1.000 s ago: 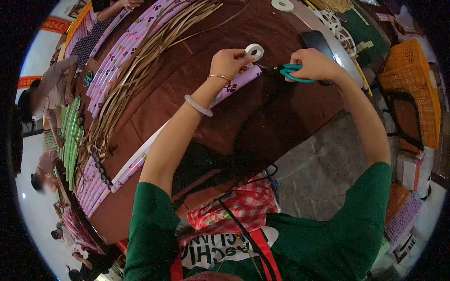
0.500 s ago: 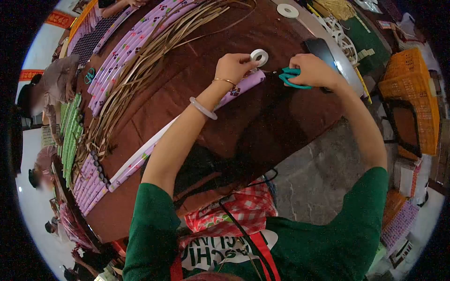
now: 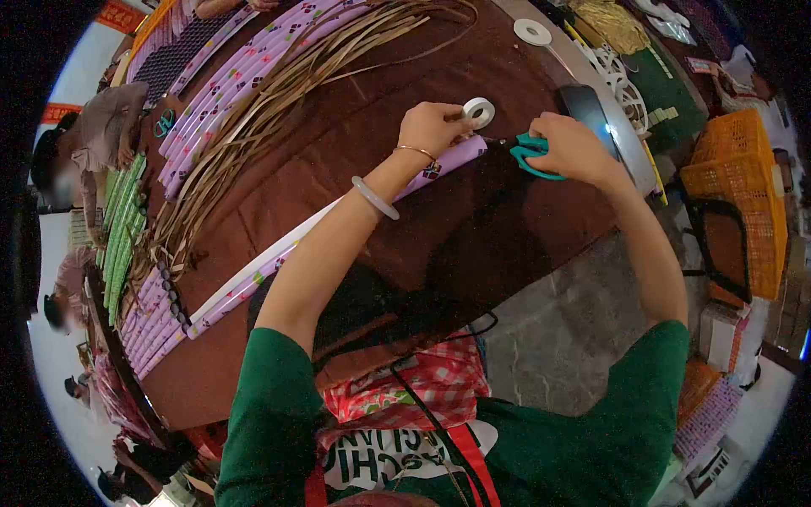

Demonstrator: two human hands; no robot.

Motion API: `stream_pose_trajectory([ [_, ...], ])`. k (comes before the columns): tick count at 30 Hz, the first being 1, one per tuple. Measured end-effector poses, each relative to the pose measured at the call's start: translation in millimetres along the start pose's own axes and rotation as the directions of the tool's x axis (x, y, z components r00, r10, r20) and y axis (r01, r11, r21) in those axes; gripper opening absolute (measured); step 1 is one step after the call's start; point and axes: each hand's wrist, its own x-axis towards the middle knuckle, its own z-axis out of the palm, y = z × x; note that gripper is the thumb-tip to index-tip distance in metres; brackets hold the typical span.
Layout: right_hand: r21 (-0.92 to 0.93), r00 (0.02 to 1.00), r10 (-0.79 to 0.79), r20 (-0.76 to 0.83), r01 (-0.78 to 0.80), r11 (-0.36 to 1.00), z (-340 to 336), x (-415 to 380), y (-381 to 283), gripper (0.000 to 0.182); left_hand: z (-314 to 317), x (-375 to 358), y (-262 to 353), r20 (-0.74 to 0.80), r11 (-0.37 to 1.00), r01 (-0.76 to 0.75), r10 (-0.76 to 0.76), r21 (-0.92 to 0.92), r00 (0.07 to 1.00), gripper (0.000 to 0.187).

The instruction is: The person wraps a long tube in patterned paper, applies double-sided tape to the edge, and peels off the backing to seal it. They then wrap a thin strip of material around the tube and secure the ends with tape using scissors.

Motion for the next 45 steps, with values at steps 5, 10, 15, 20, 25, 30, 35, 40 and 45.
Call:
stream_pose_trajectory([
  [5, 0.067, 1.0, 0.011, 0.022, -0.013, 0.998, 3, -1, 0, 0.031, 2, 0, -3, 0.015, 0.999, -0.003, 0.003, -0.039, 1.0, 0.027],
  [10, 0.042, 1.0, -0.028, 0.008, 0.028, 0.999, 6, 0, 2, 0.031, -1, 0, 1, 0.034, 1.0, 0.017, -0.016, -0.026, 0.999, 0.028],
  [15, -0.012, 0.999, -0.033, -0.005, 0.033, 0.999, 3, 0, -2, 0.029, -1, 1, 0, 0.033, 0.999, 0.029, -0.029, -0.024, 0.999, 0.03],
  [20, -0.167, 0.999, -0.045, -0.02, 0.042, 0.985, -3, -2, -18, 0.027, 1, 0, -3, 0.011, 0.999, 0.021, -0.02, -0.039, 1.0, 0.03],
  [25, -0.319, 0.999, -0.04, -0.016, 0.033, 0.947, -11, 0, -36, 0.03, 6, -1, -6, 0.019, 0.956, 0.112, -0.111, -0.271, 0.994, 0.025],
  [30, -0.392, 0.999, -0.017, -0.03, 0.004, 0.92, -10, -1, -44, 0.038, 5, 0, -9, 0.034, 0.942, 0.169, -0.166, -0.291, 0.986, 0.027],
  [35, -0.328, 0.999, 0.029, 0.027, -0.018, 0.944, -10, 2, -32, 0.045, 0, -3, -2, 0.06, 0.942, 0.192, -0.182, -0.275, 0.981, 0.028],
  [40, -0.238, 0.999, 0.041, 0.01, -0.038, 0.97, -6, 1, -26, 0.047, 4, -2, -5, 0.051, 0.927, 0.19, -0.184, -0.322, 0.982, 0.028],
  [45, -0.195, 1.0, 0.01, 0.018, -0.007, 0.981, -7, 5, -22, 0.043, 4, -2, -7, 0.063, 0.945, 0.172, -0.161, -0.279, 0.985, 0.027],
])
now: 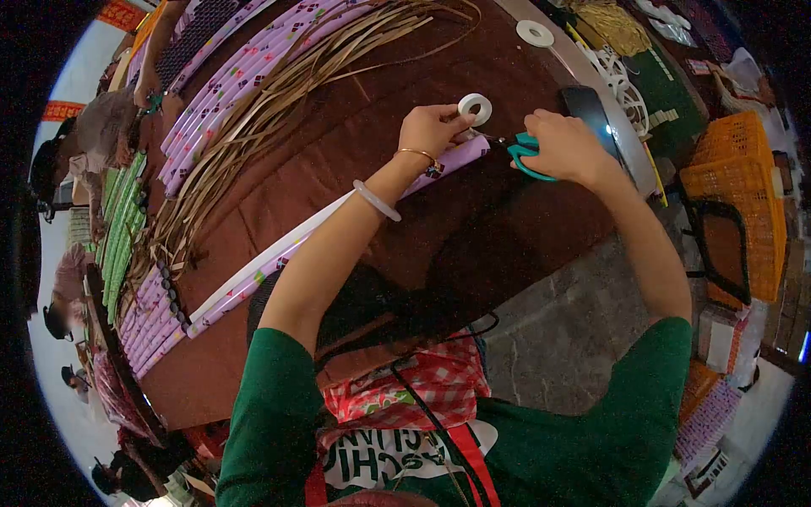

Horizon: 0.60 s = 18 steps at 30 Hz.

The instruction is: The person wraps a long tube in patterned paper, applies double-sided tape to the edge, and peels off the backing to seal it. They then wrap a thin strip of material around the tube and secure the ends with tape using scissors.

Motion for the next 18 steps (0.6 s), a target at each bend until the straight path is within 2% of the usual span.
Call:
stream_pose_trajectory([
  [6, -0.124, 0.991, -0.101, -0.091, 0.089, 0.988, 9, 1, 6, 0.036, 0, -2, 1, 0.001, 0.999, -0.004, 0.004, -0.047, 1.0, 0.028],
  [9, -0.107, 0.993, -0.04, -0.115, 0.028, 0.994, 8, -6, 1, 0.036, -2, -5, 4, -0.013, 0.999, 0.002, -0.002, -0.042, 1.0, 0.028],
  [10, -0.11, 0.992, -0.041, -0.116, 0.028, 0.994, 9, -9, 1, 0.036, -1, -5, 4, -0.034, 0.985, 0.044, -0.05, -0.165, 0.998, 0.029],
  [11, -0.085, 0.988, 0.068, -0.138, -0.08, 0.993, 13, -11, 4, 0.037, 0, -5, 4, -0.048, 0.955, 0.082, -0.1, -0.286, 0.994, 0.029],
  [13, 0.001, 0.943, 0.288, -0.164, -0.292, 0.956, 26, -11, 12, 0.041, -1, -1, 3, -0.082, 0.947, 0.027, -0.057, -0.321, 0.995, 0.029],
  [14, -0.003, 0.943, 0.287, -0.168, -0.291, 0.957, 32, -11, 16, 0.041, 0, 5, 2, -0.198, 0.993, -0.098, 0.084, -0.061, 0.977, 0.027],
  [15, 0.095, 0.926, 0.313, -0.213, -0.299, 0.949, 36, -10, 20, 0.043, 0, 7, 5, -0.272, 0.958, -0.192, 0.246, 0.212, 0.93, 0.025],
  [16, 0.192, 0.905, 0.341, -0.255, -0.298, 0.935, 39, -10, 23, 0.045, 1, 8, 7, -0.325, 0.81, -0.308, 0.504, 0.499, 0.8, 0.02],
  [17, 0.237, 0.911, 0.333, -0.244, -0.277, 0.931, 41, -8, 25, 0.047, 2, 10, 11, -0.291, 0.797, -0.333, 0.52, 0.504, 0.803, 0.017],
  [18, 0.232, 0.899, 0.292, -0.327, -0.223, 0.947, 51, -1, 30, 0.047, 3, 15, 15, -0.258, 0.784, -0.359, 0.535, 0.507, 0.805, 0.014],
])
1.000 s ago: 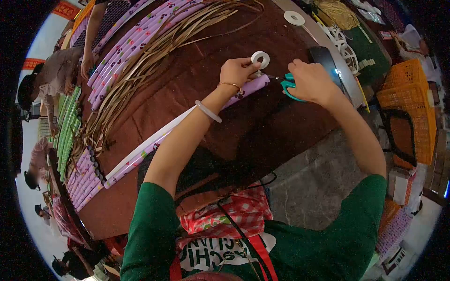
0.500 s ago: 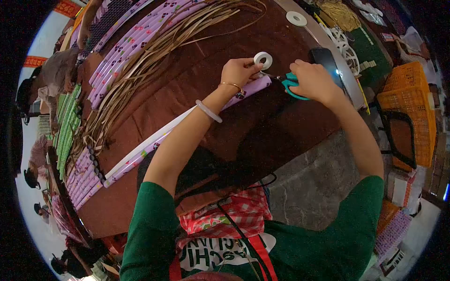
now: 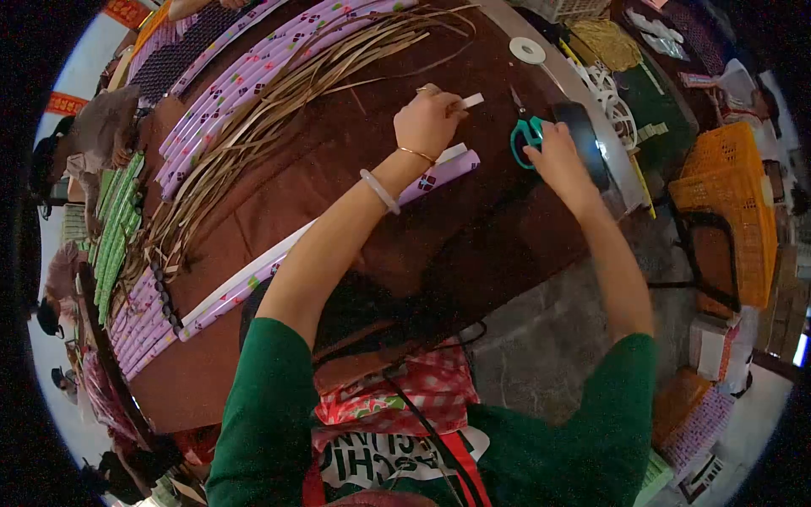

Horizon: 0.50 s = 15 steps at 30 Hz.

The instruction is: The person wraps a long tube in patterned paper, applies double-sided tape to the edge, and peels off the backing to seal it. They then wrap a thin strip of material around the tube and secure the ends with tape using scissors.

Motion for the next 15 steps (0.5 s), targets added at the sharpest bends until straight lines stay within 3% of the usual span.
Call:
stream_pose_trajectory([
  [1, 0.009, 0.995, -0.055, -0.077, 0.056, 0.998, 6, 4, -1, 0.047, 8, 4, -2, -0.025, 0.987, -0.129, 0.132, 0.101, 0.991, 0.008],
  [3, 0.041, 0.99, -0.072, -0.122, 0.078, 0.996, 15, 9, 0, 0.042, 22, 11, -3, 0.03, 0.925, -0.227, 0.229, 0.304, 0.973, 0.005],
  [6, -0.048, 0.966, -0.115, -0.232, 0.107, 0.993, 15, 11, -10, 0.029, 29, 14, 2, 0.21, 0.899, -0.311, 0.254, 0.308, 0.944, 0.012],
  [7, -0.065, 0.954, -0.146, -0.262, 0.133, 0.989, 13, 9, -14, 0.027, 30, 12, 3, 0.257, 0.915, -0.319, 0.256, 0.247, 0.932, 0.025],
  [8, -0.049, 0.933, -0.158, -0.324, 0.15, 0.987, 14, 5, -19, 0.022, 30, 11, 2, 0.252, 0.916, -0.317, 0.256, 0.246, 0.933, 0.025],
  [11, -0.015, 0.928, -0.192, -0.318, 0.197, 0.98, 15, -4, -21, 0.02, 6, 0, 5, 0.266, 0.962, -0.261, 0.23, 0.085, 0.936, 0.042],
  [13, 0.042, 0.935, -0.169, -0.312, 0.191, 0.981, 16, -4, -22, 0.015, -27, -14, 1, 0.194, 0.976, -0.203, 0.185, 0.076, 0.963, 0.027],
  [15, 0.121, 0.939, -0.157, -0.306, 0.201, 0.972, 17, 0, -24, 0.013, -77, -35, -9, 0.24, 0.982, -0.171, 0.147, 0.084, 0.96, 0.02],
])
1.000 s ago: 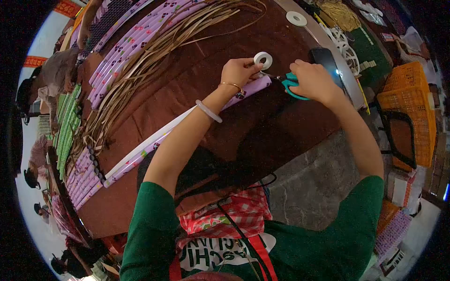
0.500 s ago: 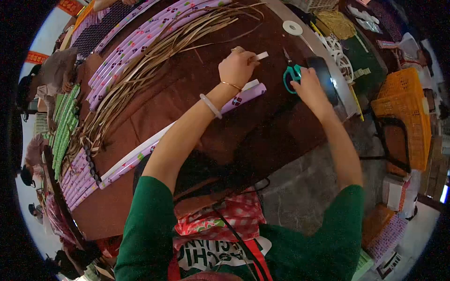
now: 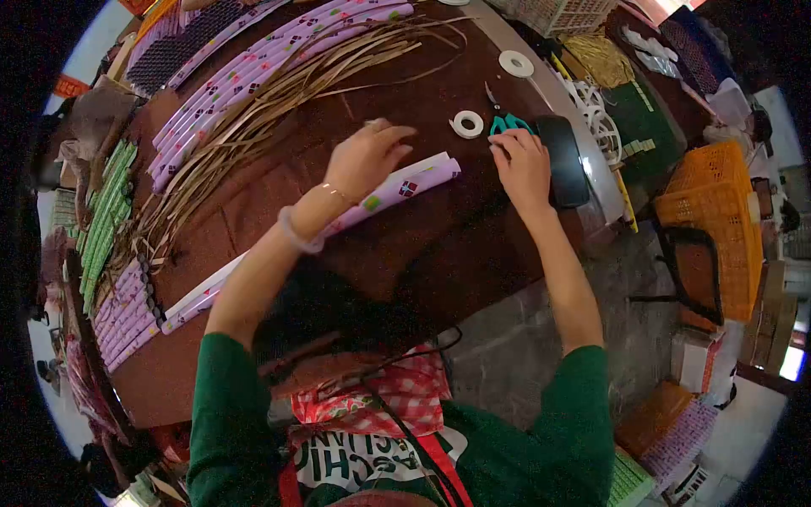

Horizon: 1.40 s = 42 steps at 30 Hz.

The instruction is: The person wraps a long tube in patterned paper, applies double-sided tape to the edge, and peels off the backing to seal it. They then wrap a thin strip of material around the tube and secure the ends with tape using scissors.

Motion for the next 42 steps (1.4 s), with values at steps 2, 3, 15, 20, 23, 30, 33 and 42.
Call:
stream_pose_trajectory([
  [2, 0.027, 0.997, -0.078, -0.03, 0.078, 0.997, 3, 8, -8, 0.011, -33, -45, -14, -0.082, 0.998, -0.011, 0.006, -0.064, 0.997, 0.016],
  [3, 0.154, 0.998, -0.016, 0.057, 0.007, 0.988, 4, 13, -16, 0.011, -51, -70, -19, -0.052, 0.997, 0.047, -0.051, -0.062, 0.997, 0.016],
  [15, 0.026, 0.807, -0.173, 0.565, 0.193, 0.981, 18, 68, -29, 0.022, -168, -293, -61, -0.209, 0.785, 0.62, -0.603, 0.019, 0.77, 0.026],
  [20, -0.143, 0.858, -0.071, 0.509, 0.166, 0.976, 2, 69, -40, 0.007, -186, -326, -87, -0.17, 0.833, 0.496, -0.467, 0.245, 0.868, 0.046],
  [23, 0.167, 0.863, -0.165, 0.478, 0.095, 0.981, -17, 57, -69, 0.016, -192, -332, -100, -0.116, 0.846, 0.475, -0.46, 0.245, 0.88, 0.052],
  [30, 0.272, 0.639, -0.491, 0.592, 0.414, 0.868, 17, 27, -141, 0.042, -198, -353, -116, -0.055, 0.859, 0.419, -0.422, 0.294, 0.905, 0.05],
  [33, 0.274, 0.576, -0.482, 0.66, 0.413, 0.868, 31, 31, -150, 0.039, -189, -354, -121, -0.107, 0.821, 0.449, -0.441, 0.353, 0.891, 0.045],
  [42, 0.105, 0.641, -0.461, 0.613, 0.513, 0.852, 26, 26, -143, 0.034, -145, -348, -108, -0.26, 0.768, 0.456, -0.376, 0.45, 0.889, 0.038],
])
